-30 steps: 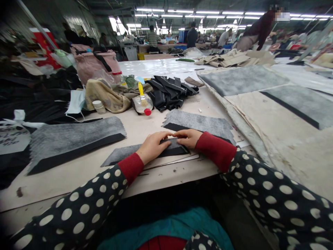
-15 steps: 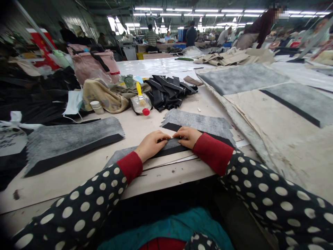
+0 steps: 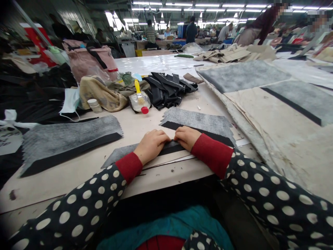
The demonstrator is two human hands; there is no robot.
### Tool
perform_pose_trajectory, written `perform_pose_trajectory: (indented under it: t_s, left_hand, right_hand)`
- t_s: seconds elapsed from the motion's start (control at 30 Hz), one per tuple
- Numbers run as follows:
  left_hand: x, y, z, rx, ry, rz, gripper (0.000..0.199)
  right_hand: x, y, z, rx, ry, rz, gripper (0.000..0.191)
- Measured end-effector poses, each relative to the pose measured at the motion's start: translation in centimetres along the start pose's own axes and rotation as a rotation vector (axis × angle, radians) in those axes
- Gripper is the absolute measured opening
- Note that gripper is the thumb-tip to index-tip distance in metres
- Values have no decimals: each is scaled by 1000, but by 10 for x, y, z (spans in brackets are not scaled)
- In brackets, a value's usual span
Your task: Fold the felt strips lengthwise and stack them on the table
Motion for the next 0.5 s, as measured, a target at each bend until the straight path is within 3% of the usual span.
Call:
perform_pose_trajectory:
  t_s: [0.2, 0.33, 0.5]
  left_hand:
    - [-6, -6, 3, 67, 90, -86, 24]
    - [-7, 8, 2, -105, 69, -52, 28]
    - [-17, 32, 8, -294, 18, 72, 26]
  right_hand:
    - [-1, 23, -3, -290, 102, -69, 24]
    - [1, 30, -6, -387, 105, -193, 22]
    - [7, 29, -6, -417, 80, -242, 29]
Point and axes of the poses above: each hand's wrist, its own x-axis towards the middle knuckle, its own z-axis out of the back of the hand, y = z × x, the point moved 4 cm from there along x, towards the middle knuckle, and after that the axes turned 1 degree about -x, right-handed, at the moved point
